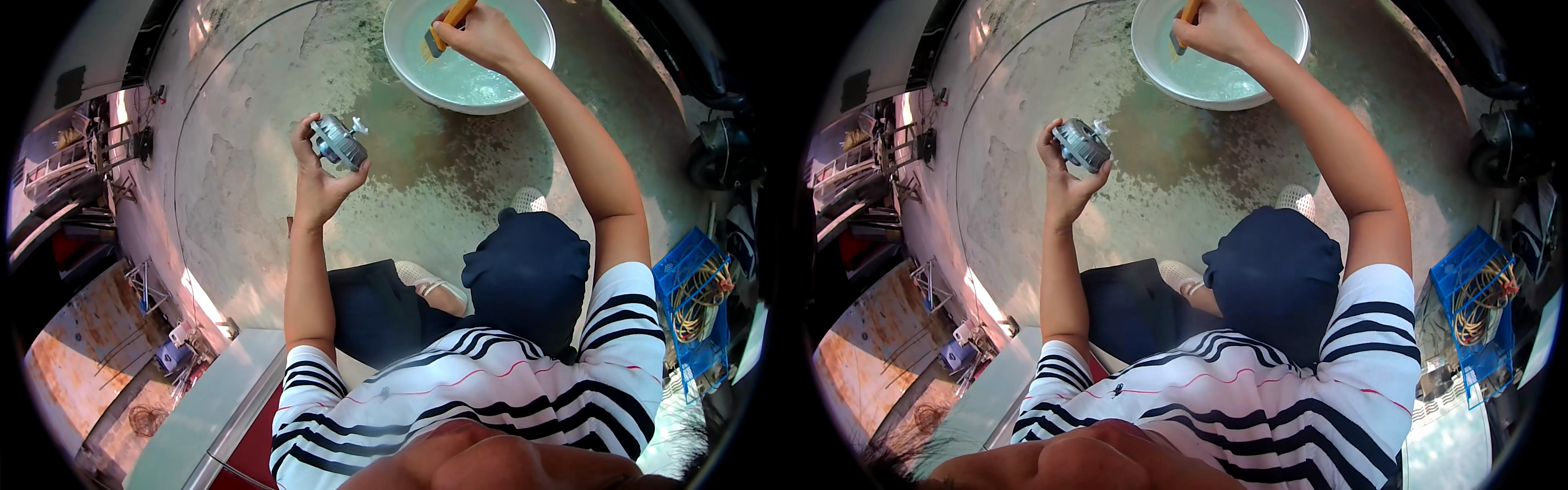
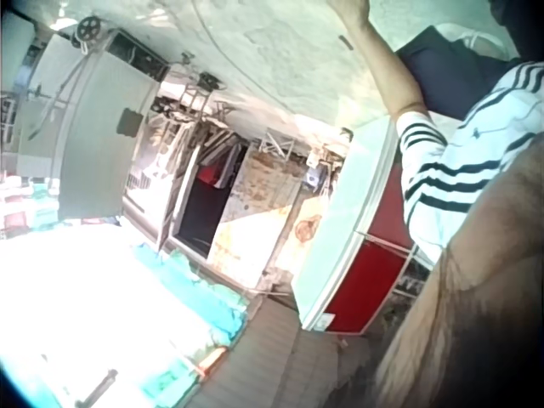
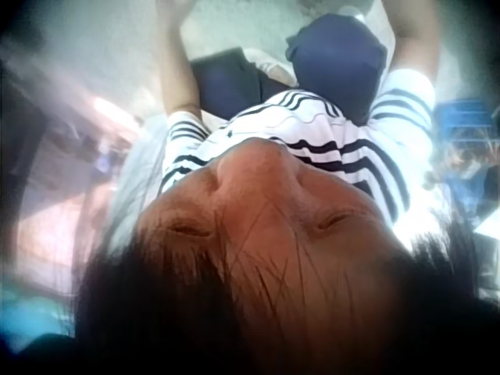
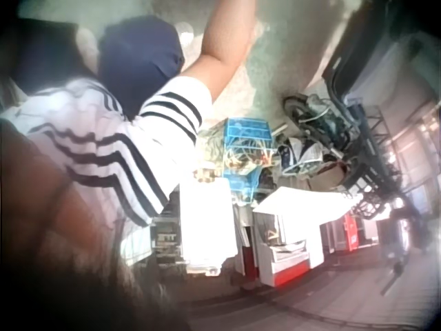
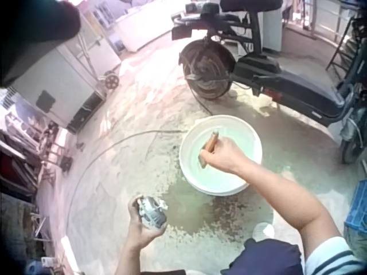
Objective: The person manipulates a fan motor housing by removing small fasteners and then cleans the motor components with a brush and a bucket of water.
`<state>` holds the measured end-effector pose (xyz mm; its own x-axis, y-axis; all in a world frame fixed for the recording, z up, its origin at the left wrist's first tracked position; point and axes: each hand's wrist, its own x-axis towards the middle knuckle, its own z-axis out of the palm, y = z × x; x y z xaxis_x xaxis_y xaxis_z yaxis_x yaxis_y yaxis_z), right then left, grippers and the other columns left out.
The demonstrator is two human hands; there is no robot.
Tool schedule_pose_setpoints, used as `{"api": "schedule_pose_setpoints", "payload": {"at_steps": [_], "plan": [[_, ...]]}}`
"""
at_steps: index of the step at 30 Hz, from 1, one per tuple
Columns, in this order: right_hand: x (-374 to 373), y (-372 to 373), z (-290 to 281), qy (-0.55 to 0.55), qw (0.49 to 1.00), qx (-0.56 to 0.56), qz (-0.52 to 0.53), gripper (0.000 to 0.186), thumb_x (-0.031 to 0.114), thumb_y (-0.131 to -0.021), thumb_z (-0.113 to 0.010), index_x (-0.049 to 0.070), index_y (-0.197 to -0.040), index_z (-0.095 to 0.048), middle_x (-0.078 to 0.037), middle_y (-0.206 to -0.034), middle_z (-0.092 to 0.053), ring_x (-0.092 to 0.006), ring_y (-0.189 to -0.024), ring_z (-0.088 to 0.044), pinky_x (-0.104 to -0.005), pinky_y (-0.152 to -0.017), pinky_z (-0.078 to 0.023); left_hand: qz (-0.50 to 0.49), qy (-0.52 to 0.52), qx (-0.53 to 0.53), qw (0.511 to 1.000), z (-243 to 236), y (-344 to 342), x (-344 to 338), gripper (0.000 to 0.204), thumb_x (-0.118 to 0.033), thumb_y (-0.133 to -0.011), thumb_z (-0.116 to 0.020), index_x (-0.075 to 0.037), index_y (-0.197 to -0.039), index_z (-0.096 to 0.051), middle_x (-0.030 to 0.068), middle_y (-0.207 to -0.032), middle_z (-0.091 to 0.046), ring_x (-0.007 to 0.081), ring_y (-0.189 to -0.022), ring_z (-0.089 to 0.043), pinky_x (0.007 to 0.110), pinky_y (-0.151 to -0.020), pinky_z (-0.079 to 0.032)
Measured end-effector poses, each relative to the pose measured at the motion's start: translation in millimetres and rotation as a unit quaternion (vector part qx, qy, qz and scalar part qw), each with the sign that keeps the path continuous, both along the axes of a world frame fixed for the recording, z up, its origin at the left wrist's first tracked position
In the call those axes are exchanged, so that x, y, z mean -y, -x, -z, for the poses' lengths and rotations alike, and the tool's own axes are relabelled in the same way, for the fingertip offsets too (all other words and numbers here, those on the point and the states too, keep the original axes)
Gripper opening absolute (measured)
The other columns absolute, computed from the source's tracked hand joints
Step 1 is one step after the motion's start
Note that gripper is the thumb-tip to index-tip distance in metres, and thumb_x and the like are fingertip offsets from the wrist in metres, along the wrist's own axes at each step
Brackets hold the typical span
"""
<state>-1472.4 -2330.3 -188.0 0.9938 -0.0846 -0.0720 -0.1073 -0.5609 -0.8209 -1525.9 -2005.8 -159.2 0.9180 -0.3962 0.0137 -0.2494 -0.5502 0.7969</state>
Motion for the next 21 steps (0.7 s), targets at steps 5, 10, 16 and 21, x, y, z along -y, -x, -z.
{"api": "schedule_pose_setpoints", "payload": {"at_steps": [5, 10, 16, 21], "plan": [[-48, 24, -50, -0.261, 0.962, 0.054, -0.055, 0.034, 0.030, -0.085, -0.064, 0.001, -0.101, -0.070, -0.011, -0.082, -0.069, -0.0190, -0.074, -0.067, -0.0317, -0.071, -0.054, 0.027, -0.033, 0.108, 0.993, 0, -4, 8, 0.089, -0.011, -0.059, -0.084, -0.012, -0.134, -0.036, 0.0118, -0.127, -0.042, 0.0294, -0.121, -0.044, 0.040, -0.104, -0.038], [-62, 31, -46, -0.146, 0.982, 0.069, -0.102, 0.032, 0.030, -0.083, -0.061, 0.003, -0.094, -0.073, -0.013, -0.079, -0.070, -0.0263, -0.072, -0.068, -0.0337, -0.070, -0.054, 0.047, -0.045, 0.176, 0.982, -2, -7, 12, 0.088, -0.010, -0.056, -0.085, -0.014, -0.132, -0.040, 0.0106, -0.127, -0.044, 0.0298, -0.121, -0.045, 0.042, -0.104, -0.038], [-71, 34, -55, -0.171, 0.974, 0.090, -0.118, 0.030, 0.030, -0.082, -0.061, 0.003, -0.092, -0.072, -0.014, -0.076, -0.069, -0.0266, -0.072, -0.068, -0.0339, -0.069, -0.053, 0.075, -0.108, 0.235, 0.963, -1, -5, 6, 0.087, -0.013, -0.054, -0.087, -0.016, -0.130, -0.044, 0.0081, -0.128, -0.048, 0.0289, -0.122, -0.047, 0.047, -0.111, -0.029], [-68, 33, -64, -0.103, 0.985, 0.080, -0.115, 0.026, 0.025, -0.082, -0.060, 0.003, -0.089, -0.071, -0.015, -0.075, -0.068, -0.0285, -0.071, -0.066, -0.0363, -0.068, -0.052, 0.080, -0.125, 0.262, 0.954, 7, -3, 2, 0.084, -0.013, -0.051, -0.087, -0.023, -0.125, -0.049, 0.0027, -0.127, -0.051, 0.0280, -0.122, -0.051, 0.056, -0.113, -0.017]]}}
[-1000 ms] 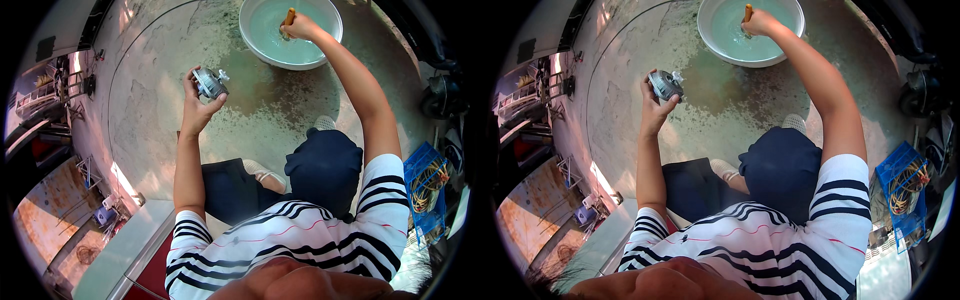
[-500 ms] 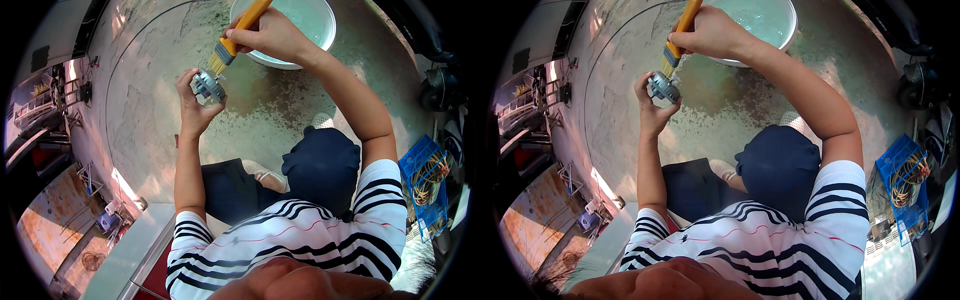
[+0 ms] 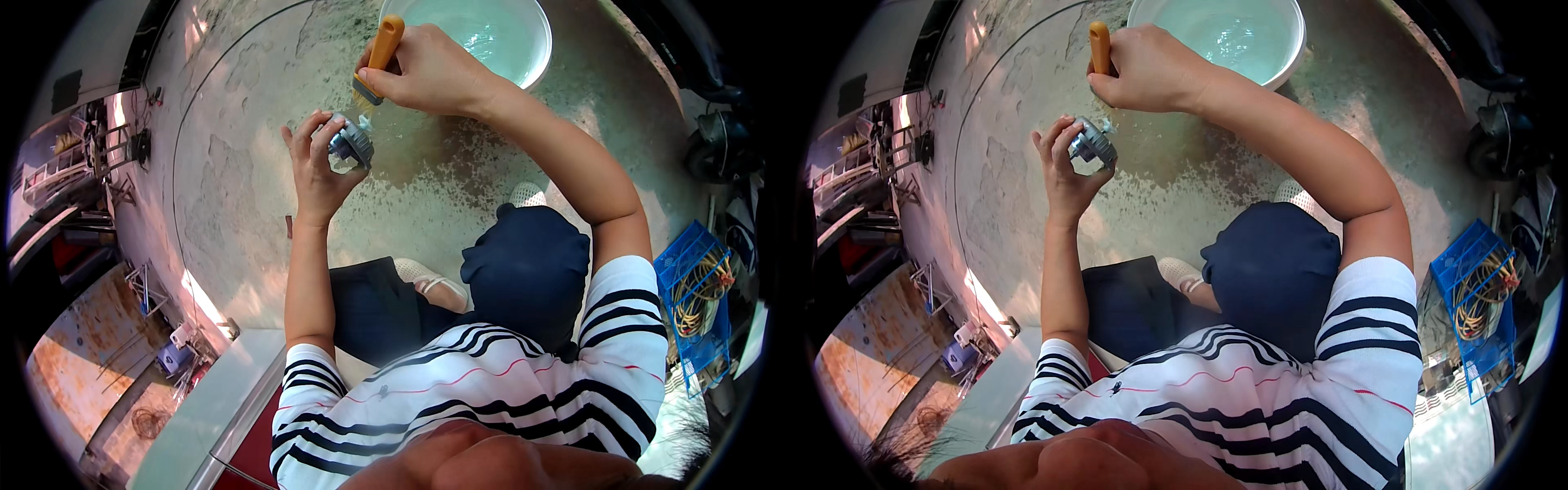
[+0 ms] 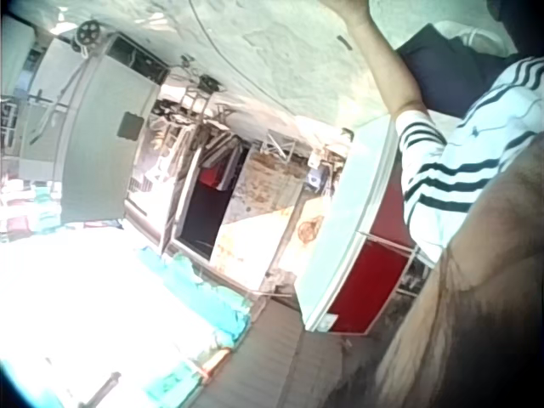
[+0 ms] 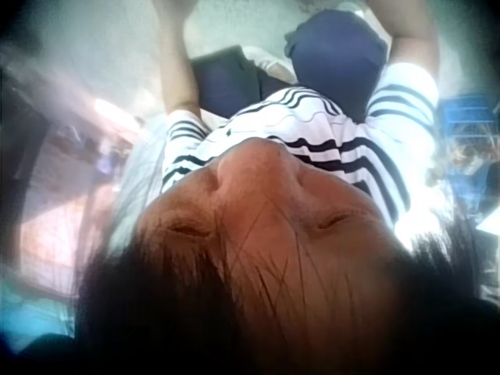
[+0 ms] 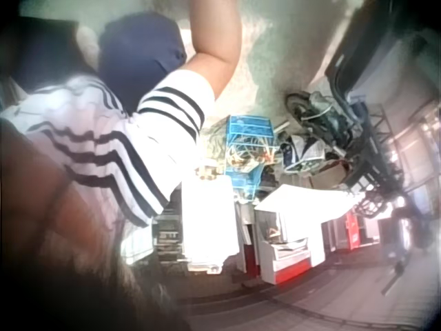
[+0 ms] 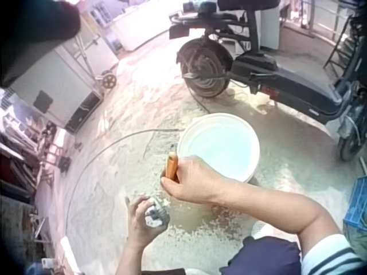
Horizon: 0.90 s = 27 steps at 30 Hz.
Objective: The person manipulates a fan motor housing by removing small fasteners and then cleans the motor components with a brush and a bucket of water.
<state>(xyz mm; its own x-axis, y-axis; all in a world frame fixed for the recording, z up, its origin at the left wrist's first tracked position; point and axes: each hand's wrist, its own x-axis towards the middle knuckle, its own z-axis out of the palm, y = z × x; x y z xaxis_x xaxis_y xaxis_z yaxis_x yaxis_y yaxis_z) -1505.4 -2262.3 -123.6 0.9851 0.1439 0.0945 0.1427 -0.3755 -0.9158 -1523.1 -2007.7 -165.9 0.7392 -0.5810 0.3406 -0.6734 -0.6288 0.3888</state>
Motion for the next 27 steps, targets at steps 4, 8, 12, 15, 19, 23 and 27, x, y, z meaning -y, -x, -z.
{"api": "schedule_pose_setpoints", "payload": {"at_steps": [4, 8, 12, 15, 19, 23, 27], "plan": [[-10, 2, 10, -0.062, 0.996, 0.018, -0.063, 0.024, 0.025, -0.082, -0.061, 0.003, -0.086, -0.070, -0.015, -0.073, -0.068, -0.0293, -0.068, -0.066, -0.0368, -0.066, -0.052, 0.013, 0.011, 0.026, 1.000, 2, 1, 0, 0.084, -0.011, -0.049, -0.087, -0.026, -0.123, -0.052, 0.0011, -0.127, -0.051, 0.0279, -0.124, -0.051, 0.057, -0.113, -0.016], [-4, -1, 0, -0.021, 0.999, 0.006, -0.029, 0.024, 0.024, -0.083, -0.062, 0.002, -0.088, -0.071, -0.015, -0.075, -0.069, -0.0288, -0.069, -0.067, -0.0364, -0.066, -0.052, 0.026, -0.029, 0.045, 0.998, 4, 3, -3, 0.083, -0.011, -0.049, -0.088, -0.026, -0.122, -0.051, 0.0014, -0.129, -0.051, 0.0269, -0.127, -0.050, 0.054, -0.117, -0.013], [-10, 4, 10, -0.024, 0.998, -0.007, -0.055, 0.023, 0.024, -0.082, -0.062, 0.004, -0.088, -0.071, -0.014, -0.074, -0.068, -0.0289, -0.069, -0.067, -0.0373, -0.066, -0.052, 0.026, -0.035, 0.095, 0.995, 5, 2, -1, 0.080, -0.008, -0.050, -0.087, -0.030, -0.118, -0.053, -0.0008, -0.127, -0.051, 0.0261, -0.128, -0.049, 0.052, -0.118, -0.013], [-4, 0, 15, 0.009, 1.000, 0.030, -0.003, 0.023, 0.024, -0.083, -0.063, 0.005, -0.090, -0.071, -0.014, -0.073, -0.068, -0.0293, -0.070, -0.067, -0.0381, -0.067, -0.052, 0.036, -0.049, 0.112, 0.992, 8, 2, -2, 0.084, -0.009, -0.049, -0.089, -0.028, -0.120, -0.050, 0.0008, -0.129, -0.050, 0.0273, -0.128, -0.050, 0.050, -0.119, -0.011], [23, -26, 10, 0.115, 0.984, 0.000, 0.134, 0.021, 0.020, -0.083, -0.060, 0.001, -0.076, -0.069, -0.020, -0.077, -0.069, -0.0339, -0.076, -0.069, -0.0422, -0.069, -0.054, 0.019, -0.021, 0.118, 0.993, 9, 6, -8, 0.088, -0.008, -0.048, -0.089, -0.028, -0.122, -0.047, 0.0033, -0.129, -0.049, 0.0311, -0.127, -0.051, 0.050, -0.120, -0.009], [57, -64, 98, 0.260, 0.942, -0.014, 0.210, 0.024, 0.021, -0.088, -0.060, 0.002, -0.097, -0.068, -0.018, -0.083, -0.069, -0.0306, -0.075, -0.069, -0.0390, -0.071, -0.054, 0.018, -0.005, 0.140, 0.990, 5, 4, -5, 0.084, -0.007, -0.050, -0.088, -0.031, -0.120, -0.047, 0.0039, -0.127, -0.048, 0.0313, -0.126, -0.051, 0.050, -0.120, -0.011], [75, -71, 162, 0.310, 0.917, -0.250, 0.029, 0.021, 0.018, -0.086, -0.060, 0.001, -0.097, -0.066, -0.019, -0.087, -0.069, -0.0346, -0.081, -0.068, -0.0415, -0.074, -0.054, 0.029, 0.013, 0.123, 0.992, 6, 5, 2, 0.087, -0.008, -0.053, -0.088, -0.025, -0.125, -0.041, 0.0068, -0.129, -0.047, 0.0348, -0.127, -0.051, 0.050, -0.120, -0.010]]}}
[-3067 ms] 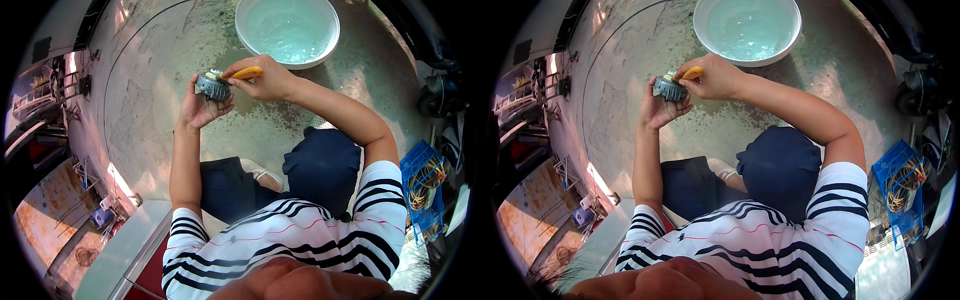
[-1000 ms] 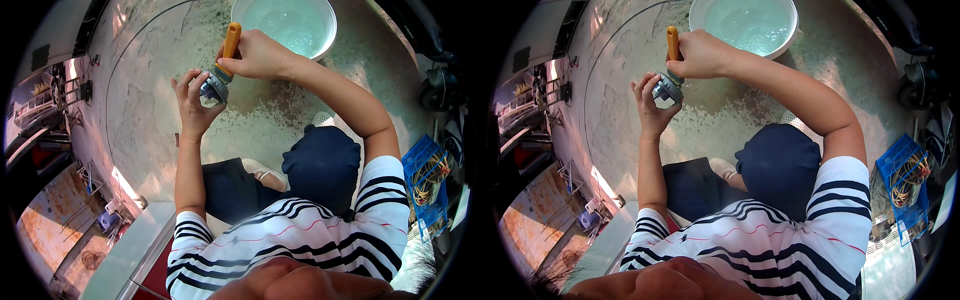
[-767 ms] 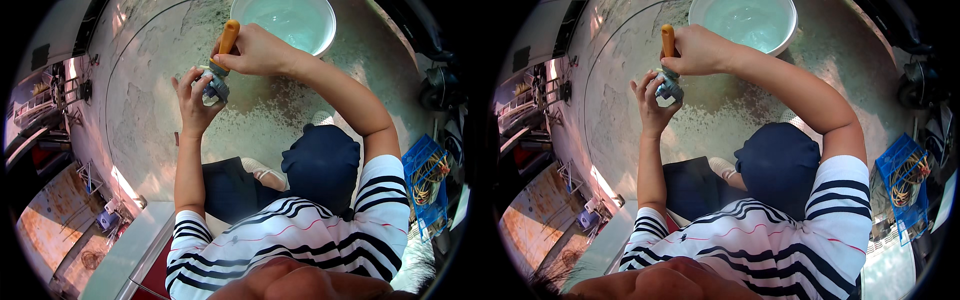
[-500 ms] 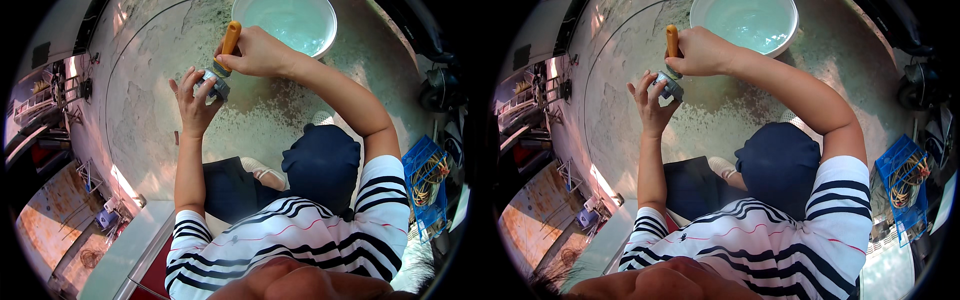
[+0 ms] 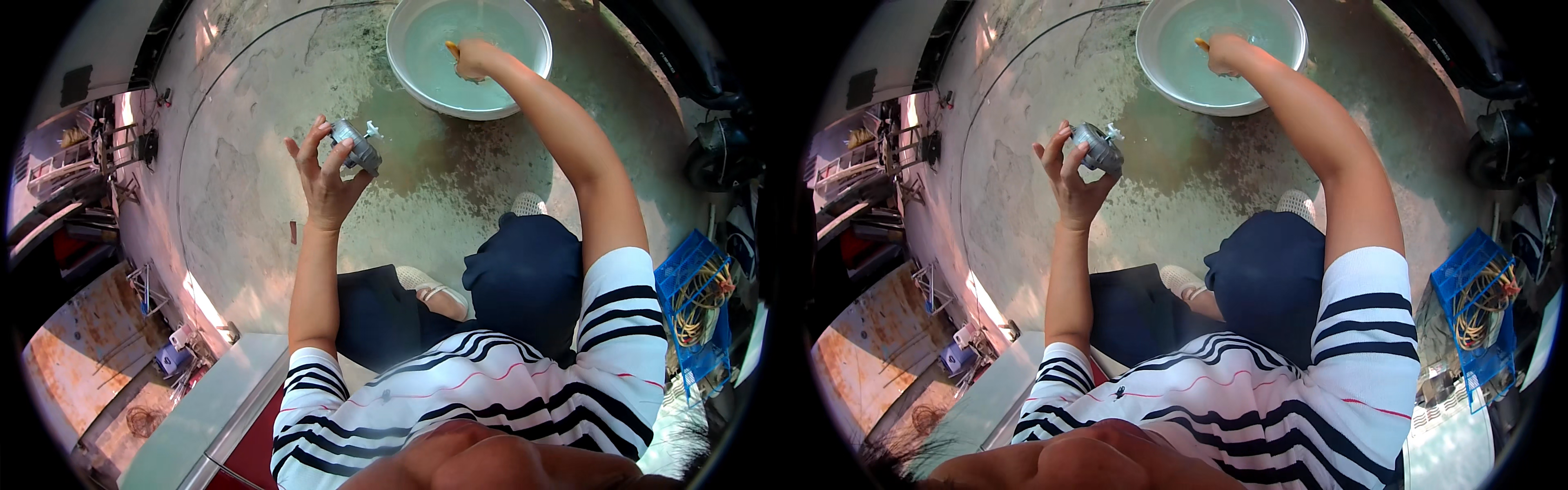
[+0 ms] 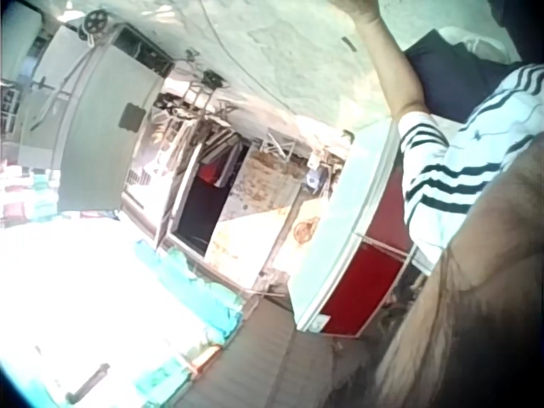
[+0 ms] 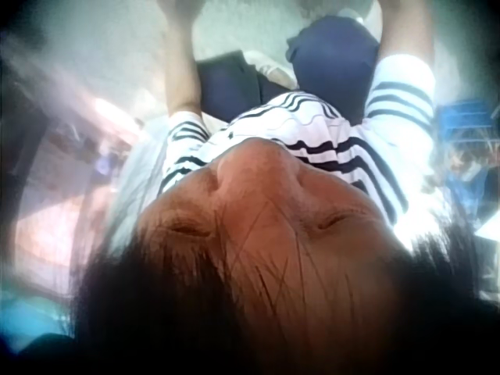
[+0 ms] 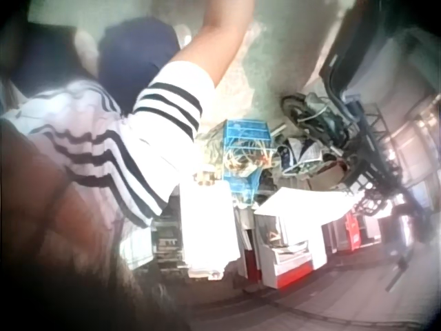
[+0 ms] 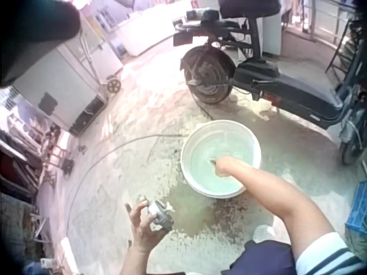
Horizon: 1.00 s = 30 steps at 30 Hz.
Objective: The person manipulates a fan motor housing by removing small fasteners and then cleans the motor components with a brush and a bucket of water.
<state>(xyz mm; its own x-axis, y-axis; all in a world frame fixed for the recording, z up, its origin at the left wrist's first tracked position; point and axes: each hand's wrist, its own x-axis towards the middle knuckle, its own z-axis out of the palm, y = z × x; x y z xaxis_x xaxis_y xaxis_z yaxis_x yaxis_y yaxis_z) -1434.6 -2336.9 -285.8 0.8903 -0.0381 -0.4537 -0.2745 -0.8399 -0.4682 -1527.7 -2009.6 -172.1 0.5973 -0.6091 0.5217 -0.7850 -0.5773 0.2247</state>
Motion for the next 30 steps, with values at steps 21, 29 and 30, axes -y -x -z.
{"api": "schedule_pose_setpoints", "payload": {"at_steps": [21, 29, 30], "plan": [[-65, 63, -120, -0.473, 0.865, 0.150, 0.075, 0.032, 0.024, -0.087, -0.066, -0.006, -0.099, -0.069, -0.014, -0.091, -0.071, -0.0180, -0.081, -0.071, -0.0267, -0.075, -0.058, 0.001, 0.074, -0.249, 0.966, 3, -7, 7, 0.086, -0.007, -0.056, -0.087, -0.012, -0.127, -0.039, 0.0133, -0.126, -0.049, 0.0300, -0.121, -0.050, 0.043, -0.102, -0.042], [-65, 61, -107, -0.333, 0.925, 0.181, -0.013, 0.030, 0.026, -0.090, -0.064, -0.001, -0.101, -0.070, -0.009, -0.088, -0.070, -0.0136, -0.077, -0.068, -0.0256, -0.072, -0.056, -0.010, 0.149, -0.280, 0.948, 1, -8, 0, 0.086, -0.008, -0.057, -0.087, -0.015, -0.128, -0.039, 0.0123, -0.128, -0.050, 0.0295, -0.122, -0.051, 0.043, -0.104, -0.041], [-65, 61, -110, -0.380, 0.908, 0.178, 0.011, 0.030, 0.026, -0.090, -0.064, -0.001, -0.101, -0.069, -0.009, -0.088, -0.070, -0.0138, -0.077, -0.068, -0.0258, -0.072, -0.055, -0.014, 0.147, -0.271, 0.951, -2, -8, -1, 0.086, -0.008, -0.057, -0.087, -0.015, -0.128, -0.039, 0.0115, -0.128, -0.050, 0.0291, -0.121, -0.051, 0.045, -0.105, -0.039]]}}
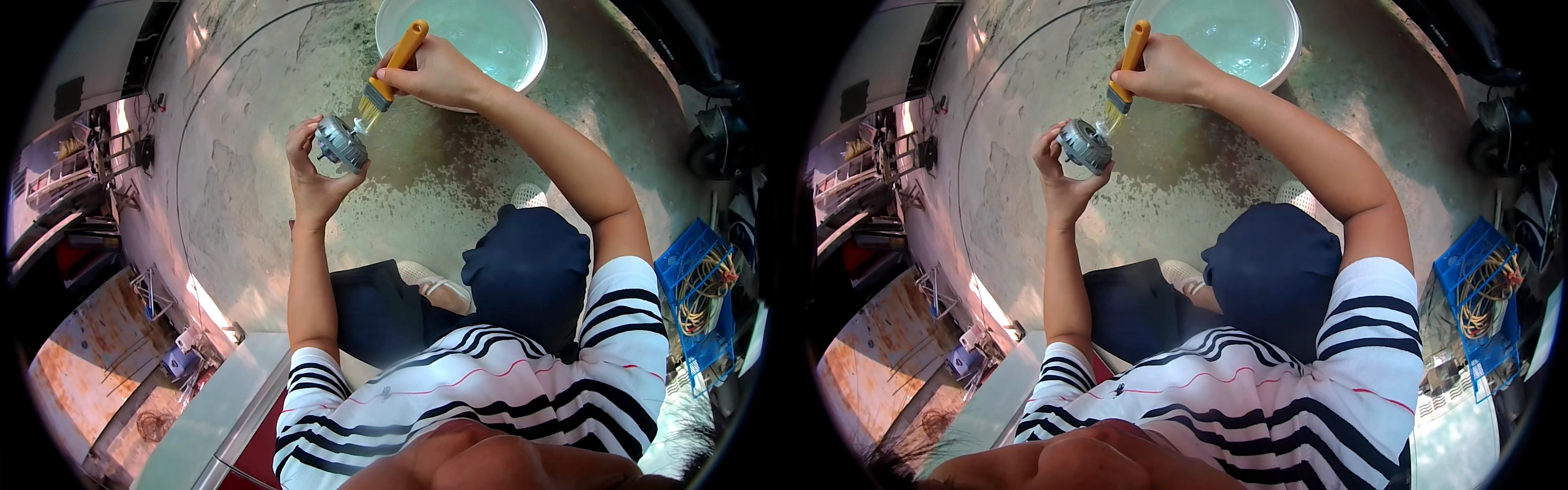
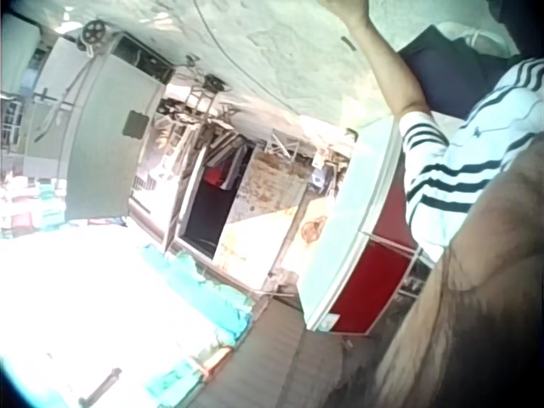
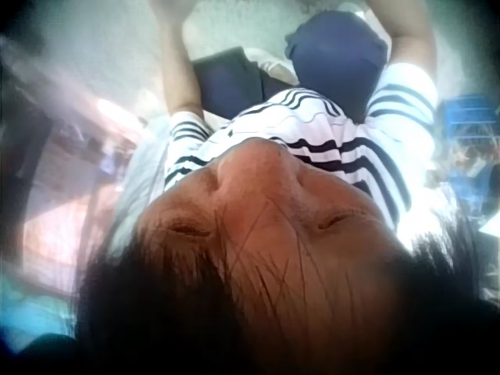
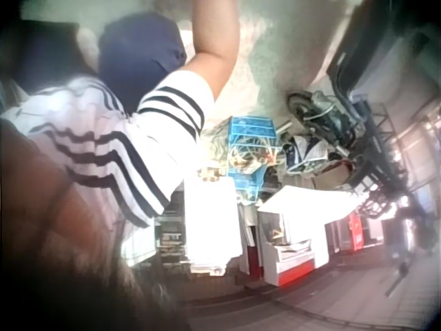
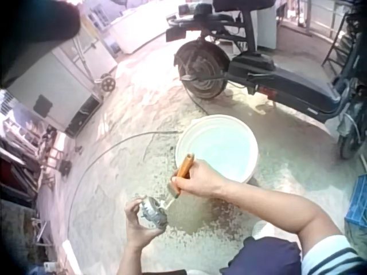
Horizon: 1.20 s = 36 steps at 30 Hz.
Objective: The person manipulates a fan motor housing by removing small fasteners and then cleans the motor components with a brush and a bucket of water.
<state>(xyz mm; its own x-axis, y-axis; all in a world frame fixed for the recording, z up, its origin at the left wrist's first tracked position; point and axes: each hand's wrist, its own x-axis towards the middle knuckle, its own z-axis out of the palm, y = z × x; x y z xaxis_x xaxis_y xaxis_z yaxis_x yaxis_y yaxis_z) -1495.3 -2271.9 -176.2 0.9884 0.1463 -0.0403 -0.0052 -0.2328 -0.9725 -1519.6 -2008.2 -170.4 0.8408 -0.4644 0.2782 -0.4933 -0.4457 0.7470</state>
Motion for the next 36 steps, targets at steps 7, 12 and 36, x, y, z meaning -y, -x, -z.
{"api": "schedule_pose_setpoints", "payload": {"at_steps": [7, 12, 36], "plan": [[-11, -1, -6, 0.008, 0.998, -0.044, -0.033, 0.028, 0.024, -0.088, -0.063, -0.003, -0.096, -0.070, -0.010, -0.084, -0.070, -0.0143, -0.075, -0.068, -0.0263, -0.071, -0.056, 0.039, -0.146, 0.123, 0.981, -6, 7, 2, 0.083, -0.007, -0.052, -0.085, -0.022, -0.123, -0.044, 0.0040, -0.128, -0.053, 0.0301, -0.125, -0.053, 0.058, -0.115, -0.018], [-9, 0, -21, -0.073, 0.994, -0.071, -0.032, 0.033, 0.027, -0.086, -0.066, -0.004, -0.095, -0.070, -0.012, -0.083, -0.070, -0.0148, -0.074, -0.068, -0.0269, -0.070, -0.056, 0.053, -0.159, 0.179, 0.970, -1, 4, 3, 0.083, -0.006, -0.051, -0.086, -0.021, -0.122, -0.045, 0.0050, -0.129, -0.053, 0.0289, -0.126, -0.052, 0.055, -0.117, -0.018], [62, -67, 69, 0.278, 0.920, 0.052, 0.273, 0.027, 0.024, -0.082, -0.058, -0.002, -0.077, -0.066, -0.024, -0.076, -0.066, -0.0380, -0.074, -0.067, -0.0467, -0.069, -0.053, -0.085, 0.060, -0.308, 0.946, -11, 3, -1, 0.097, -0.032, -0.066, -0.077, -0.009, -0.143, -0.023, 0.0143, -0.129, -0.044, 0.0281, -0.118, -0.049, 0.039, -0.096, -0.045]]}}
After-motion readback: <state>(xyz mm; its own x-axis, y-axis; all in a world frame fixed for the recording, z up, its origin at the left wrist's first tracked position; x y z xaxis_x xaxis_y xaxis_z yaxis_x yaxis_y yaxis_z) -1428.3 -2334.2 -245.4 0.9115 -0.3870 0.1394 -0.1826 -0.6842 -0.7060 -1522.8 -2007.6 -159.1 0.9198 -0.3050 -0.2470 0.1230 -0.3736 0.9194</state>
